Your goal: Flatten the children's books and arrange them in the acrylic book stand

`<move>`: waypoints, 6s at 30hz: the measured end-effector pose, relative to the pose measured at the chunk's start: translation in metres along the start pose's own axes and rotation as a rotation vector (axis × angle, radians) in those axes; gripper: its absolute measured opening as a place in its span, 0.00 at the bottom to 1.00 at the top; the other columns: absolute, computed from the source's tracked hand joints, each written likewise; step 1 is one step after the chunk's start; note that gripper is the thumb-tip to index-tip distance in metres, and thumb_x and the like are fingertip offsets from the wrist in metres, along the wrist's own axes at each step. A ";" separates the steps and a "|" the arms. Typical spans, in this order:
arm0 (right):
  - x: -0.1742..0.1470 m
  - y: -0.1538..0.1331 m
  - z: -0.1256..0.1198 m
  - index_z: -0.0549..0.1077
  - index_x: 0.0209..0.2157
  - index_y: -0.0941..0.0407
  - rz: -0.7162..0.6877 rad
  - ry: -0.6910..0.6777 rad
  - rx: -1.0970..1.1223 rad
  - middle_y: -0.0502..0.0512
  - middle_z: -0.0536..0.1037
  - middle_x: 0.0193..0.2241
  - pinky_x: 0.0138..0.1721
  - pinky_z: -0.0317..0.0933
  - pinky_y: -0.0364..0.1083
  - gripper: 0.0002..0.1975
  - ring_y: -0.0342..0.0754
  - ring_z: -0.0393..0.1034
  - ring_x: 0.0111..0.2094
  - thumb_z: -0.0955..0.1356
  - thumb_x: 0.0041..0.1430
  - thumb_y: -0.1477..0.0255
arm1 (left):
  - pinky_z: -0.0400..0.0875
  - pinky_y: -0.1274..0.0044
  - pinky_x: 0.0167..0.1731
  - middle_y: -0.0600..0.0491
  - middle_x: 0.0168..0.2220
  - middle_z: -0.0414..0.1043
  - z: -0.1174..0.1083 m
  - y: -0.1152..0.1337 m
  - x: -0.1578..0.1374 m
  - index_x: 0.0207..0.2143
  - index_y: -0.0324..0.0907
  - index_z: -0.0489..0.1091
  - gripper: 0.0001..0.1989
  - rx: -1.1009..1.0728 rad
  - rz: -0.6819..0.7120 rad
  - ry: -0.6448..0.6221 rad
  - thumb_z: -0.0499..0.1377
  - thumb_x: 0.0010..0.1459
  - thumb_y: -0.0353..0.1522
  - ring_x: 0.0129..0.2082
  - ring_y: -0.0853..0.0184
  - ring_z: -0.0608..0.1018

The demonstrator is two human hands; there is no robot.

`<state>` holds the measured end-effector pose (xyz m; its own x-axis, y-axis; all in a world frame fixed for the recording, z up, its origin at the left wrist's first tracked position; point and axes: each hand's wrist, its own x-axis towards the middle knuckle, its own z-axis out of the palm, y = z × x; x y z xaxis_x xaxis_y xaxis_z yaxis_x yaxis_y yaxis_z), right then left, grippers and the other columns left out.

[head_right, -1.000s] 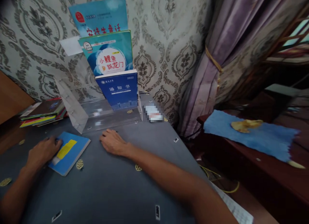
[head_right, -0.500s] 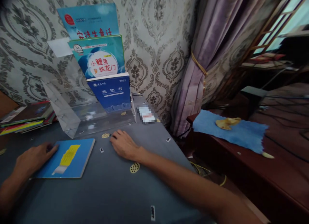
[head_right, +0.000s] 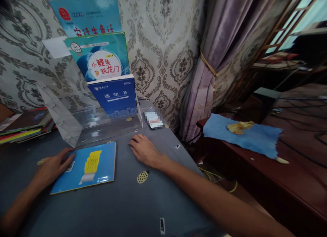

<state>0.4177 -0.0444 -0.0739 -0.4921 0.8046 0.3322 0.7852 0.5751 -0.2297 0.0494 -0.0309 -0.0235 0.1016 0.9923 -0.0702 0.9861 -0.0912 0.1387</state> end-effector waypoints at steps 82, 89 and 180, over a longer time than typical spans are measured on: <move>-0.009 0.012 -0.029 0.71 0.53 0.58 0.381 0.054 0.087 0.61 0.76 0.46 0.43 0.64 0.48 0.14 0.51 0.73 0.42 0.62 0.68 0.74 | 0.73 0.63 0.49 0.43 0.56 0.70 0.038 0.207 0.001 0.56 0.43 0.68 0.18 0.278 0.440 0.146 0.44 0.71 0.31 0.54 0.55 0.72; -0.010 0.016 -0.011 0.72 0.55 0.60 0.182 0.081 0.053 0.66 0.70 0.59 0.60 0.60 0.59 0.17 0.59 0.63 0.61 0.65 0.68 0.70 | 0.70 0.61 0.53 0.44 0.60 0.69 0.043 0.201 0.001 0.57 0.42 0.67 0.18 0.239 0.456 0.169 0.45 0.71 0.31 0.58 0.55 0.71; -0.010 0.035 -0.002 0.70 0.56 0.58 0.192 0.155 0.238 0.63 0.78 0.51 0.56 0.65 0.56 0.22 0.54 0.71 0.53 0.60 0.63 0.82 | 0.60 0.59 0.64 0.44 0.63 0.68 0.065 0.203 0.042 0.60 0.41 0.68 0.20 -0.058 0.815 0.173 0.50 0.70 0.36 0.67 0.58 0.64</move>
<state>0.4509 -0.0329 -0.0832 -0.2668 0.8798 0.3933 0.7394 0.4486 -0.5020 0.2621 -0.0130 -0.0630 0.7541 0.6165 0.2262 0.6035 -0.7864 0.1315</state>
